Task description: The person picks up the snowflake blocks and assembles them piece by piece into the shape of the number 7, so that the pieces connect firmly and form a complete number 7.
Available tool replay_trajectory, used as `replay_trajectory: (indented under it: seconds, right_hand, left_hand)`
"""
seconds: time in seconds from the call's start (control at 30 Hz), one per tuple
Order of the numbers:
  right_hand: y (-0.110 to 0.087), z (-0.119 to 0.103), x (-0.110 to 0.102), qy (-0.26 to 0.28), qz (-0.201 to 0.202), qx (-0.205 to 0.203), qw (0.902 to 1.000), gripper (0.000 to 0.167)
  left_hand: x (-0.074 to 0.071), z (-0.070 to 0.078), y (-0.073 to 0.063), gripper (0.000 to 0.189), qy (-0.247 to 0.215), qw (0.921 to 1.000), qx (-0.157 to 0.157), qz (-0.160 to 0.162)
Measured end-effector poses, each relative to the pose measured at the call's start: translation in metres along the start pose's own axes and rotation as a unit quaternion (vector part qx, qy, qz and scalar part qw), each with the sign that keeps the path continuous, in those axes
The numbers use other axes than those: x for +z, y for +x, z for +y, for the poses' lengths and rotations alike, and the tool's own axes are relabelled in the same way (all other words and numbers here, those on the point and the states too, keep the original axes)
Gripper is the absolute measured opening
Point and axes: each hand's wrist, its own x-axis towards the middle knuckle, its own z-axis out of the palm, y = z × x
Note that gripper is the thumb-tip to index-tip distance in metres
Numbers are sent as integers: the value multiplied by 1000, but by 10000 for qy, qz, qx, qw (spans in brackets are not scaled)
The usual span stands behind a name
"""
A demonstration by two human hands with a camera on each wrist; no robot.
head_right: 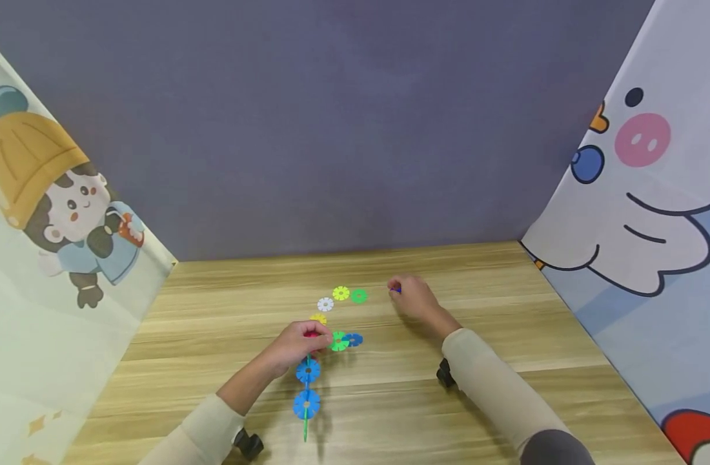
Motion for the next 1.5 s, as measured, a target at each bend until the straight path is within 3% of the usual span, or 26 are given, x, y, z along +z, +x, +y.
replay_trajectory:
  seconds: [0.23,0.47,0.9,1.17,1.5]
  right_hand:
    - [5,15,1,-213,-289,656,9972,30]
    - [12,24,3,-254,-409,628,9969,41]
    - [18,31,10,-545,-394,573,9961,32]
    - [14,28,9,86,-429,1192,9919,32]
    - [8,29,5,316,-163,812,9961,20]
  left_hand:
    - [1,1,3,24,-55,10000,46,-41]
    - [1,3,4,24,-68,10000,26,-28]
    - [2,6,4,22,-232,9997,2,-17]
    - [2,6,4,22,-335,9994,45,-52]
    - [1,8,3,22,-331,9994,43,-27]
